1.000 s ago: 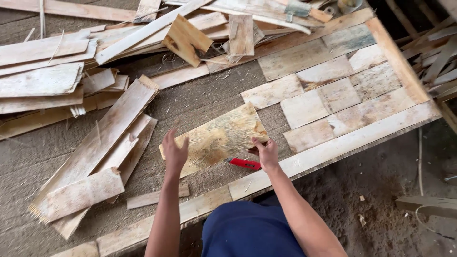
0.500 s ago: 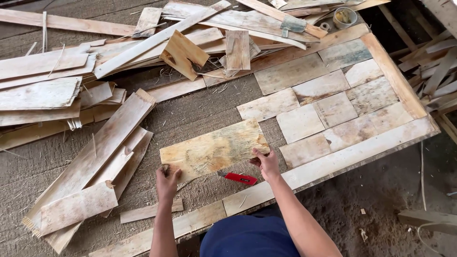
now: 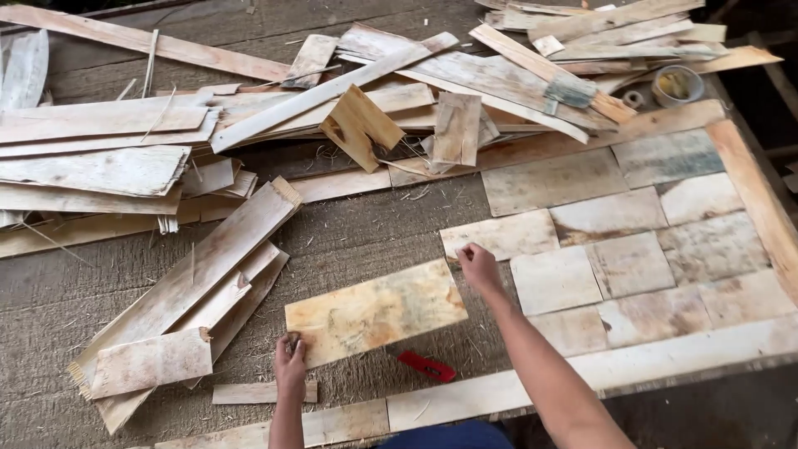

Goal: The person is selecting thin wood pieces from a pile, trimming them with a utility knife, and arranging them in a tiled pattern on a wooden frame.

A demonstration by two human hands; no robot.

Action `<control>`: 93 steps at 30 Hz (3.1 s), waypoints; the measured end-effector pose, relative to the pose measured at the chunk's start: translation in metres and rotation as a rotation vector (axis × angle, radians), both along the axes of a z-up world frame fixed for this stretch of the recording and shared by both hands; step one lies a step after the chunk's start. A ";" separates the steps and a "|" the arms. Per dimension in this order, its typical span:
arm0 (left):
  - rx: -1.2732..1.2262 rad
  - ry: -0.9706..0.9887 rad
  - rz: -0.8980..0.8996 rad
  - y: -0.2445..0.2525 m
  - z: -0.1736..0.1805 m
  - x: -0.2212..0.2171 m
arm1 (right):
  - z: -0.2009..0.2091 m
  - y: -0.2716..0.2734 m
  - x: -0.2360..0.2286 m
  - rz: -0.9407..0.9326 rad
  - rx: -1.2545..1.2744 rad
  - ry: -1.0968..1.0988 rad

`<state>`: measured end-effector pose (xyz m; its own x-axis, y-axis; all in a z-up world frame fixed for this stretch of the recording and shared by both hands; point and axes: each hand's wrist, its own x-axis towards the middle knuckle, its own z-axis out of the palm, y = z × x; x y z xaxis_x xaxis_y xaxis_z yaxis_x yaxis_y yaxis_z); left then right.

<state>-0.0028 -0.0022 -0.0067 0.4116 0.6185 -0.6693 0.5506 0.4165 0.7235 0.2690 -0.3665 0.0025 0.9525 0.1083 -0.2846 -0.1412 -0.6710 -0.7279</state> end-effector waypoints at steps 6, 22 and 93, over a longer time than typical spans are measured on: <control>0.030 0.095 0.002 -0.010 -0.014 0.001 | -0.036 0.046 0.109 0.294 -0.002 -0.195; 0.274 0.449 -0.129 -0.025 -0.037 0.027 | -0.062 0.117 0.186 0.811 -0.339 -0.347; 0.256 0.506 -0.185 -0.011 -0.053 0.027 | -0.074 0.083 0.100 0.026 -0.378 -0.079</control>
